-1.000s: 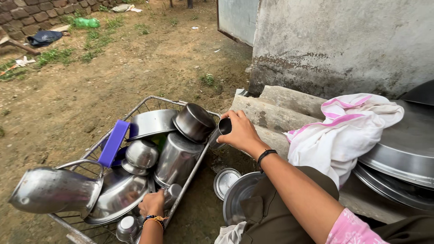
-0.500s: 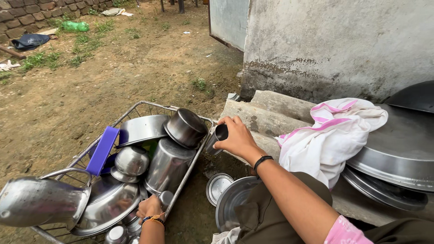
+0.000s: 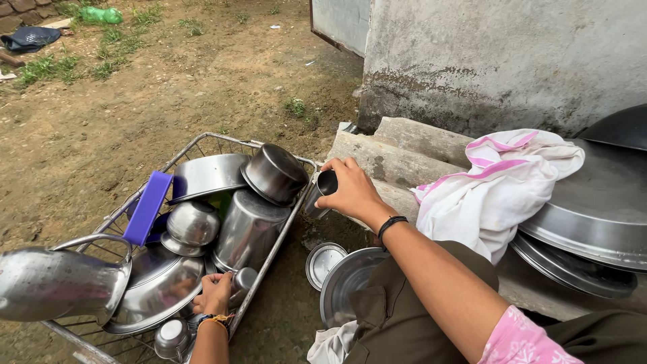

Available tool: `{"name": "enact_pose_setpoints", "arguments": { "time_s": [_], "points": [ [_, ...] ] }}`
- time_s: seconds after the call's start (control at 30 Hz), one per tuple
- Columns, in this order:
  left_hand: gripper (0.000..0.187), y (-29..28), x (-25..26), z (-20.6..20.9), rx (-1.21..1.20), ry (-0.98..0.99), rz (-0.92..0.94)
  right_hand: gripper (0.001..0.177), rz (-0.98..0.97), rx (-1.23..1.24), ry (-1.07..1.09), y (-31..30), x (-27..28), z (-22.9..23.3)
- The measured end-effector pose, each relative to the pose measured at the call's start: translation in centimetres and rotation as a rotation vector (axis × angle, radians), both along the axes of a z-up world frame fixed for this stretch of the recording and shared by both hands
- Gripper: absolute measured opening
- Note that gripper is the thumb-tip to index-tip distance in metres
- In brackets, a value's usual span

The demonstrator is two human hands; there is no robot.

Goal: The person wipes and dries a metal cup and several small metal plates with a white cloth, then organizes them along with other dishes near a washing area.

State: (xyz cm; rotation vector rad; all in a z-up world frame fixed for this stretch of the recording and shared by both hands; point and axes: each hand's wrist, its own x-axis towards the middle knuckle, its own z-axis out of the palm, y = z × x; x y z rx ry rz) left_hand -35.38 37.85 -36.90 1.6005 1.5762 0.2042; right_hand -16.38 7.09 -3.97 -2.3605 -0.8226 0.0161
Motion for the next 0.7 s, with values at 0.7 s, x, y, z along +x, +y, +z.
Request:
{"name": "enact_pose_setpoints", "arguments": {
  "time_s": [0.7],
  "points": [
    [0.107, -4.9, 1.7, 5.7, -0.191, -0.447, 0.871, 0.071, 0.035, -0.016, -0.005, 0.2, -0.7, -0.4]
  ]
}}
